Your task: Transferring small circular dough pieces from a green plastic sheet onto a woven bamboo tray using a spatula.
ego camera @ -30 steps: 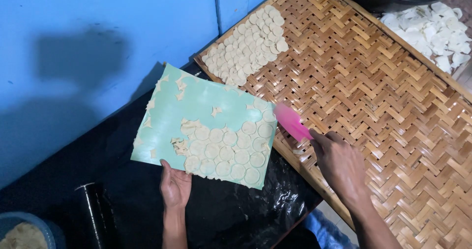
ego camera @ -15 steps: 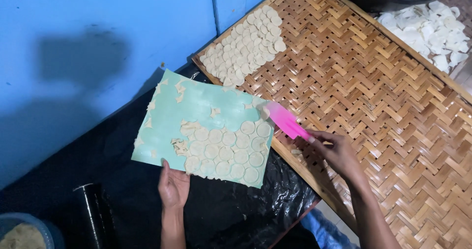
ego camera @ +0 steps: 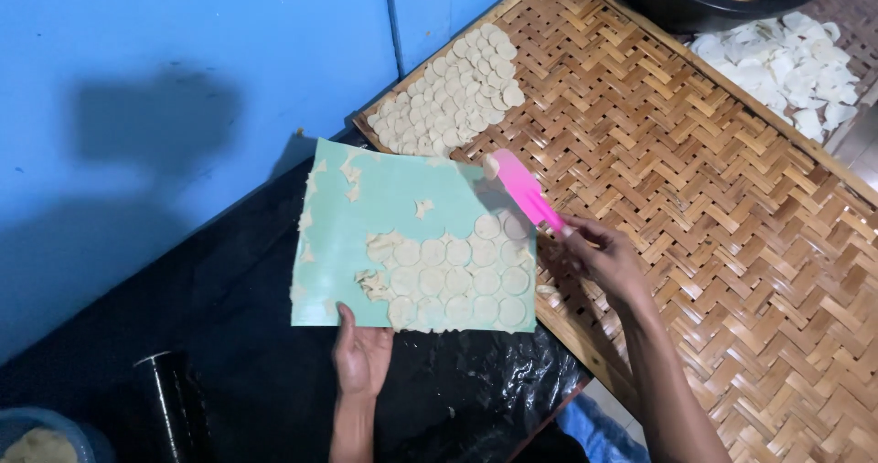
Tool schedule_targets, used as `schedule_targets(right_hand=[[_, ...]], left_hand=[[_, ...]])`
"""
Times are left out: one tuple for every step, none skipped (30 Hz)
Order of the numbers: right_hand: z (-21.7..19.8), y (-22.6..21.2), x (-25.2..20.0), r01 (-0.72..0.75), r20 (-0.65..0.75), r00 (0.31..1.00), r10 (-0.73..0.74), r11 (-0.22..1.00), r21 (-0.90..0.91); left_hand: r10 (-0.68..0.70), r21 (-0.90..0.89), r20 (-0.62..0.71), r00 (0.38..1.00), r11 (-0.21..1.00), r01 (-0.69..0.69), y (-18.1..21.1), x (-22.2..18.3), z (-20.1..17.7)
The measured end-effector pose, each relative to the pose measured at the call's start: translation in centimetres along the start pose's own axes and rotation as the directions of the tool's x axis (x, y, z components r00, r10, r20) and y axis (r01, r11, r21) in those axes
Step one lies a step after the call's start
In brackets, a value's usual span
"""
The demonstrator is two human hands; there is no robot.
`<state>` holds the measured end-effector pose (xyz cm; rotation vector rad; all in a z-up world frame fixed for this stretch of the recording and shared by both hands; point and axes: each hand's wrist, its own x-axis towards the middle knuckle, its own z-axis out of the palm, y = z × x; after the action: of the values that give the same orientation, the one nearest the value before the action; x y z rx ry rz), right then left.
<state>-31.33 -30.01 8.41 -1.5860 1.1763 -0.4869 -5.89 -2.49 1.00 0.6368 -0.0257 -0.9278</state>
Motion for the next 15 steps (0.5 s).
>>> schedule_targets(right_hand=[[-0.2,0.2,0.8,-0.001,-0.021,1.000,0.001,1.000,-0.013],[-0.3,0.3,1.6,-0.003,-0.041,0.999,0.002,1.000,-0.025],[-0.4,0.8,2.8,0.001,-0.046,0.999,-0.002,1.000,-0.026],[-0.5,1.2,4.0,0.029,-0.057,0.998,-0.025,0.998,0.057],[-0.7,1.8,5.1,0.054,-0.069,0.997,-0.045,0.989,0.137],[-0.9,0.7,5.9,0.056,-0.074,0.996,-0.046,0.989,0.134],[-1.1,-0.3,6.7,0.062,-0.124,0.991,-0.055,0.997,0.052],[-1.2,-1.3,7.5,0.063,-0.172,0.983,-0.067,0.998,-0.030],[-1.5,-1.8,8.8,0.065,-0.173,0.982,-0.070,0.997,-0.033],[-1.8,-2.3,10.2,0.122,-0.174,0.977,-0.125,0.992,-0.027],[-1.9,-2.7,11.5,0.176,-0.172,0.969,-0.176,0.984,-0.019],[-1.9,-3.3,12.6,0.175,-0.169,0.970,-0.176,0.984,-0.020],[-1.8,-4.2,13.9,0.145,-0.209,0.965,-0.156,0.987,-0.067],[-1.8,-5.1,15.2,0.112,-0.249,0.959,-0.138,0.987,-0.113],[-1.8,-4.6,17.0,0.117,-0.248,0.958,-0.142,0.987,-0.112]], left_hand=[[-0.020,0.023,0.014,1.000,1.000,0.020,-1.0,0.0,-0.3],[-0.041,0.045,0.027,0.999,0.998,0.039,-2.0,0.0,-0.6],[-0.041,0.043,0.033,0.999,0.998,0.040,-2.1,-0.3,0.2],[-0.055,0.184,0.028,0.998,0.982,0.049,-2.3,-0.5,1.0],[-0.070,0.321,0.019,0.997,0.945,0.060,-2.6,-0.9,1.8],[-0.072,0.317,0.022,0.997,0.946,0.061,-3.2,-0.9,0.8],[-0.081,0.399,0.075,0.994,0.916,0.045,-3.8,-1.0,-0.2],[-0.094,0.477,0.127,0.987,0.879,0.022,-4.5,-1.0,-1.1],[-0.092,0.474,0.129,0.987,0.880,0.021,-4.3,-0.9,-0.6],[-0.127,0.511,0.148,0.981,0.859,0.034,-4.0,-0.9,0.0],[-0.162,0.549,0.160,0.974,0.834,0.049,-3.7,-1.0,0.4],[-0.161,0.548,0.158,0.974,0.835,0.049,-3.7,-1.1,0.3],[-0.161,0.550,0.151,0.975,0.834,0.053,-3.7,-0.9,0.3],[-0.160,0.551,0.143,0.977,0.832,0.056,-3.6,-0.7,0.4],[-0.156,0.551,0.145,0.977,0.833,0.051,-4.0,-0.6,-0.2]])
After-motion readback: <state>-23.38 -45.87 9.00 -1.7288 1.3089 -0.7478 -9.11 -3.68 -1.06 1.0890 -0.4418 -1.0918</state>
